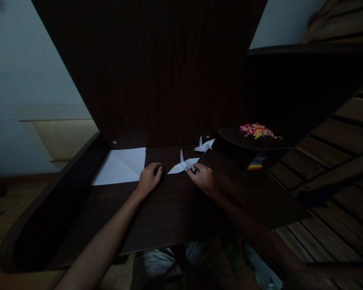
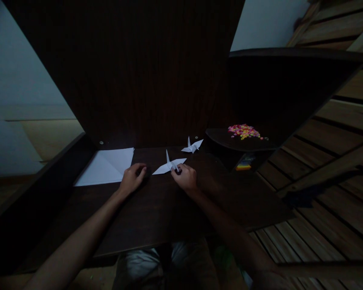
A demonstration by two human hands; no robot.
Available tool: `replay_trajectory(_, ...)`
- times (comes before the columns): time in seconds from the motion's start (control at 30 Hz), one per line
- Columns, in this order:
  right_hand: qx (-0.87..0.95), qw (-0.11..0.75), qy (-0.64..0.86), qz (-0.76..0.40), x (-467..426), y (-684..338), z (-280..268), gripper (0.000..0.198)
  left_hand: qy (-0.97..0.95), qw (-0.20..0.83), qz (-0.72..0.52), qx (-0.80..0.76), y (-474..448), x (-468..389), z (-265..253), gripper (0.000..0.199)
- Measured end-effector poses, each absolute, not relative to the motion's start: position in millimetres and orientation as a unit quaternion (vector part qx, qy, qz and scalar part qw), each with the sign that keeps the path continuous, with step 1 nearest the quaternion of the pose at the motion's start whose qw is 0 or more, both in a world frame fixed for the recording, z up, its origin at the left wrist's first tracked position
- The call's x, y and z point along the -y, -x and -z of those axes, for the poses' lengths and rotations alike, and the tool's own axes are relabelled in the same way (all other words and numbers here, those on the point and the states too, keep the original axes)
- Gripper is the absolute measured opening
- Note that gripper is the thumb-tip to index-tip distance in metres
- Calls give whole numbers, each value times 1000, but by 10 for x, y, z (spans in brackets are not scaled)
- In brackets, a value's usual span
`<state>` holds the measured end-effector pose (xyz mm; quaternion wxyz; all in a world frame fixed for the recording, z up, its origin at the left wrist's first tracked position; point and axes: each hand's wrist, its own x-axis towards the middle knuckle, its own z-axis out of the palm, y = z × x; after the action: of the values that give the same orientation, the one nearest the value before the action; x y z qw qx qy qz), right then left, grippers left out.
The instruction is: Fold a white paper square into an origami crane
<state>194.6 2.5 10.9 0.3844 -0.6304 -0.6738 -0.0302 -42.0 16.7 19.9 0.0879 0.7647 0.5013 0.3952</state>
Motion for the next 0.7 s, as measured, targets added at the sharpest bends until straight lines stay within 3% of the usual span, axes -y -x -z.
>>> replay_trajectory(0.7, 633, 271, 725, 33, -775, -1698, -166, 32, -781, 36, -398, -481, 441, -196, -120, 17)
